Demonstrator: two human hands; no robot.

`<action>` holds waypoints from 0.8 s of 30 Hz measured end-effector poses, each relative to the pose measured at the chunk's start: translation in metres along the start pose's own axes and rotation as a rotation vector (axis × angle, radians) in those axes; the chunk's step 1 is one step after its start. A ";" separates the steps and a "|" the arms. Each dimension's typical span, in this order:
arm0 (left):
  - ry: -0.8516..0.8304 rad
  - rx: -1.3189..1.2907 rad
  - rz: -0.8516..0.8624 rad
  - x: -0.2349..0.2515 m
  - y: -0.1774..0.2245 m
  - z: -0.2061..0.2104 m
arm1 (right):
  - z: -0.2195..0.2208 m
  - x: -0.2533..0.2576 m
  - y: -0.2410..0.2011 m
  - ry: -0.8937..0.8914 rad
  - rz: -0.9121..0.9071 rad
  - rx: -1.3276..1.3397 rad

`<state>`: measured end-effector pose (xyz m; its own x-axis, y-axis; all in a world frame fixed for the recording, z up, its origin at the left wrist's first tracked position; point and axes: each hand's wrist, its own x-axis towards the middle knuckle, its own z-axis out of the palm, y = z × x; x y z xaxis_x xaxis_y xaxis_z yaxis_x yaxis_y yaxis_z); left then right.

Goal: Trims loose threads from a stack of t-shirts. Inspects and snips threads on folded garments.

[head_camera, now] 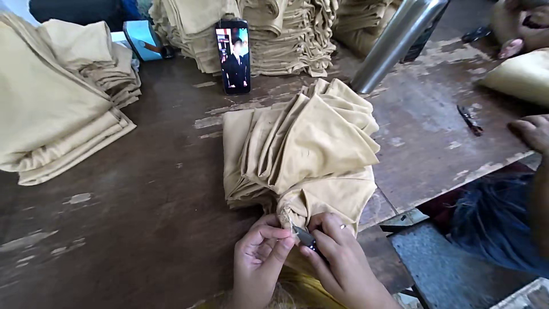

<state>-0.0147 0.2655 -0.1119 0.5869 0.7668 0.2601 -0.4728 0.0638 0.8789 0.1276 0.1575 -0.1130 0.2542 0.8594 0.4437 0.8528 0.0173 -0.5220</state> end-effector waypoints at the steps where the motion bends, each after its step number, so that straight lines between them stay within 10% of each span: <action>1: -0.002 0.004 0.001 0.000 0.000 0.000 | 0.000 0.000 0.000 0.001 0.005 0.010; 24: 0.171 0.031 0.022 0.012 -0.005 0.001 | 0.001 0.010 0.001 -0.036 -0.004 0.244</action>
<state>-0.0049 0.2738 -0.1125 0.4548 0.8656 0.2092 -0.4623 0.0287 0.8862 0.1305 0.1669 -0.1095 0.2307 0.8766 0.4224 0.7171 0.1402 -0.6827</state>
